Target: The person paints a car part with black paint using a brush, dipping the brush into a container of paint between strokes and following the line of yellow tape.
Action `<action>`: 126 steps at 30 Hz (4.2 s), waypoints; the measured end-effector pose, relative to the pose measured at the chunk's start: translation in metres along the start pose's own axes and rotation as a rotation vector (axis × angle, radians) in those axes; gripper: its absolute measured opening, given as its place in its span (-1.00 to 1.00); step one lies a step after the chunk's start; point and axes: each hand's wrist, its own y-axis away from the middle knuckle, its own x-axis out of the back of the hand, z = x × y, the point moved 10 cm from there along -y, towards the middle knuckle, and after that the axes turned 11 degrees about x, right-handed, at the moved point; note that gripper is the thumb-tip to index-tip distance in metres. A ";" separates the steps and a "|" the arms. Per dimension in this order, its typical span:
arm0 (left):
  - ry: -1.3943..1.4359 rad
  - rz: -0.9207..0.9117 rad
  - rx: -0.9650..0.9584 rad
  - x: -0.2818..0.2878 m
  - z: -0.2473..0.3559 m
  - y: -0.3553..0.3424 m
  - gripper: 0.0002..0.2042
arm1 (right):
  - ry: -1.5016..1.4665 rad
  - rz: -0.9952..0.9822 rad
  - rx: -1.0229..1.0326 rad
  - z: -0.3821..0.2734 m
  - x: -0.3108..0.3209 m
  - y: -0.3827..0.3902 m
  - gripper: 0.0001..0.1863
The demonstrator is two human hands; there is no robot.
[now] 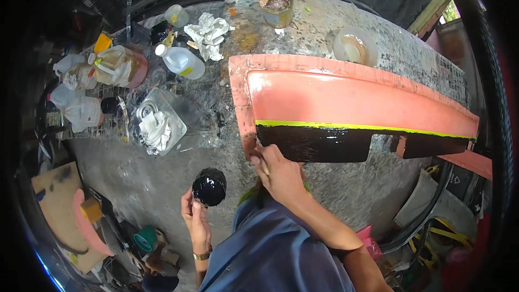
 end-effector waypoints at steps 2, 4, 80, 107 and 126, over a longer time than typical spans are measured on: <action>-0.017 -0.002 0.005 -0.002 0.003 0.000 -0.57 | -0.191 0.067 -0.126 0.013 0.019 0.010 -0.78; -0.039 0.004 0.005 -0.005 0.005 0.000 -0.58 | -0.386 0.204 -0.179 0.042 0.032 0.020 -0.79; -0.217 -0.140 -0.086 -0.075 0.000 0.021 -0.60 | -0.585 0.488 -0.236 0.129 0.051 0.125 -0.82; -0.171 -0.186 -0.087 -0.216 -0.033 0.107 -0.61 | -0.583 0.868 -0.561 0.317 0.299 0.361 -0.75; -0.146 -0.378 -0.092 -0.292 -0.067 0.129 -0.64 | 0.048 0.840 -0.139 0.263 0.381 0.335 -0.75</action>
